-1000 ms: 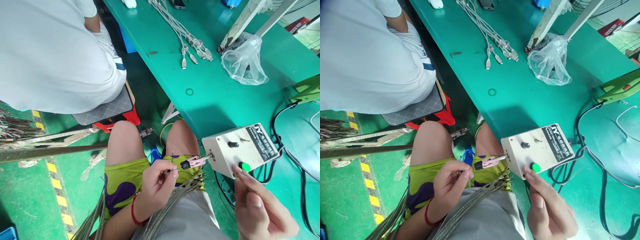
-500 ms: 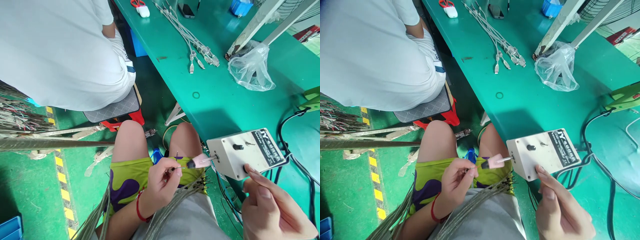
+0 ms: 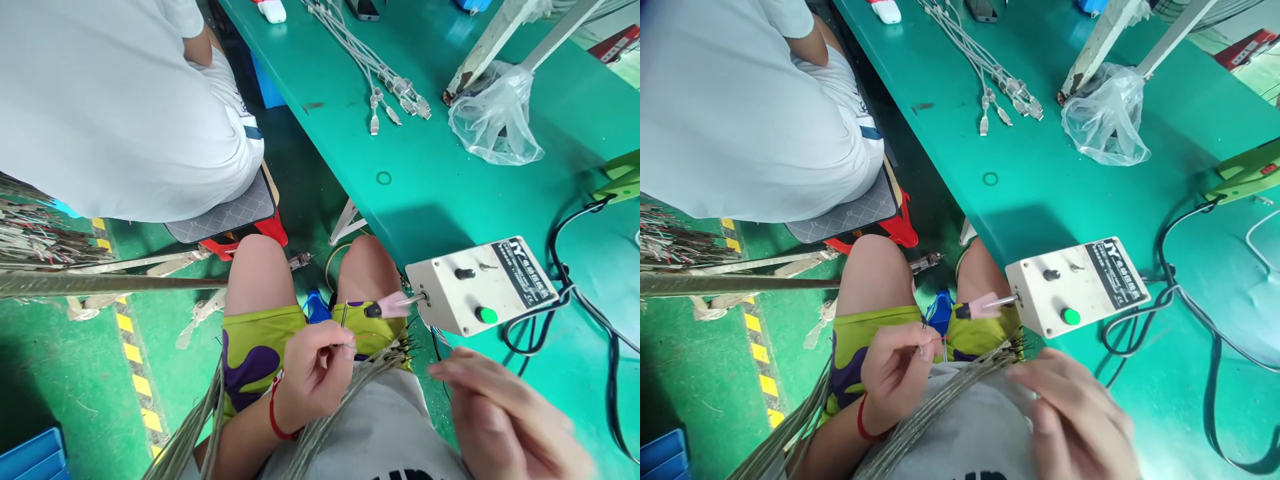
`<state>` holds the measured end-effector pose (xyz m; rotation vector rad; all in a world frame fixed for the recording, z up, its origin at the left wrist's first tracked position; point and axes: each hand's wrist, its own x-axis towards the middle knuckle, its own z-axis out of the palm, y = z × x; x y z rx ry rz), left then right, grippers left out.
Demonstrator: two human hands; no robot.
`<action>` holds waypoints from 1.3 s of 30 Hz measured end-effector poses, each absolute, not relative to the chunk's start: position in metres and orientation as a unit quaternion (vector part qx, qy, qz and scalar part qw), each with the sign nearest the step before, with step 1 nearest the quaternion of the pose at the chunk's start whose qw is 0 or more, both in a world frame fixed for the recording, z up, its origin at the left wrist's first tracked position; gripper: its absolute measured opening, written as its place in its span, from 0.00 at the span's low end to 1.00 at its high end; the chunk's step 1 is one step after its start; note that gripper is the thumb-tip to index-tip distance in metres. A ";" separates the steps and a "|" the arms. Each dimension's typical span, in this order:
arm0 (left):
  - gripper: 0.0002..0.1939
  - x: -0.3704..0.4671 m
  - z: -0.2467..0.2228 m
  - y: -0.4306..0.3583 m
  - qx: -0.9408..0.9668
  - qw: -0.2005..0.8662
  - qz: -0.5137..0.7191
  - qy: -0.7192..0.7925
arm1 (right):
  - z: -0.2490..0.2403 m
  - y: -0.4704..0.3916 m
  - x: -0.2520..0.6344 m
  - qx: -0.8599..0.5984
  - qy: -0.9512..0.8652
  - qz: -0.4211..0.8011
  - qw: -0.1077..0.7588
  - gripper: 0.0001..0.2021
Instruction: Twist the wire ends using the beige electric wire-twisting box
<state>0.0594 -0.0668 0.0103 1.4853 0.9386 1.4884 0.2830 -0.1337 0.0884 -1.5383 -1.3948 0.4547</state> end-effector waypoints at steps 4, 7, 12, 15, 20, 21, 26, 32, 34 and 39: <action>0.16 0.059 0.017 -0.063 0.670 0.336 0.589 0.301 | 0.083 -0.115 0.232 -0.569 -0.473 0.454 0.497 0.04; 0.20 0.060 0.019 -0.058 0.716 0.299 0.574 0.260 | 0.074 -0.109 0.209 -0.513 -0.233 0.635 0.528 0.10; 0.20 0.064 0.015 -0.058 0.735 0.262 0.584 0.226 | 0.072 -0.111 0.202 -0.449 -0.112 0.697 0.548 0.13; 0.19 0.065 0.015 -0.058 0.732 0.256 0.584 0.239 | 0.073 -0.110 0.203 -0.427 -0.090 0.714 0.548 0.12; 0.16 0.066 0.017 -0.057 0.721 0.273 0.593 0.231 | 0.068 -0.106 0.202 -0.392 -0.061 0.747 0.533 0.11; 0.16 0.067 0.018 -0.057 0.718 0.275 0.596 0.231 | 0.067 -0.106 0.201 -0.390 -0.058 0.749 0.532 0.12; 0.10 0.067 0.017 -0.054 0.707 0.301 0.598 0.226 | 0.065 -0.102 0.201 -0.402 -0.057 0.745 0.530 0.13; 0.06 0.064 0.021 -0.050 0.722 0.325 0.574 0.210 | 0.057 -0.108 0.205 -0.476 -0.139 0.697 0.518 0.16; 0.06 0.063 0.023 -0.049 0.723 0.309 0.573 0.230 | 0.053 -0.114 0.209 -0.526 -0.212 0.635 0.525 0.14; 0.07 0.061 0.022 -0.048 0.718 0.310 0.564 0.266 | 0.057 -0.117 0.216 -0.551 -0.427 0.449 0.559 0.04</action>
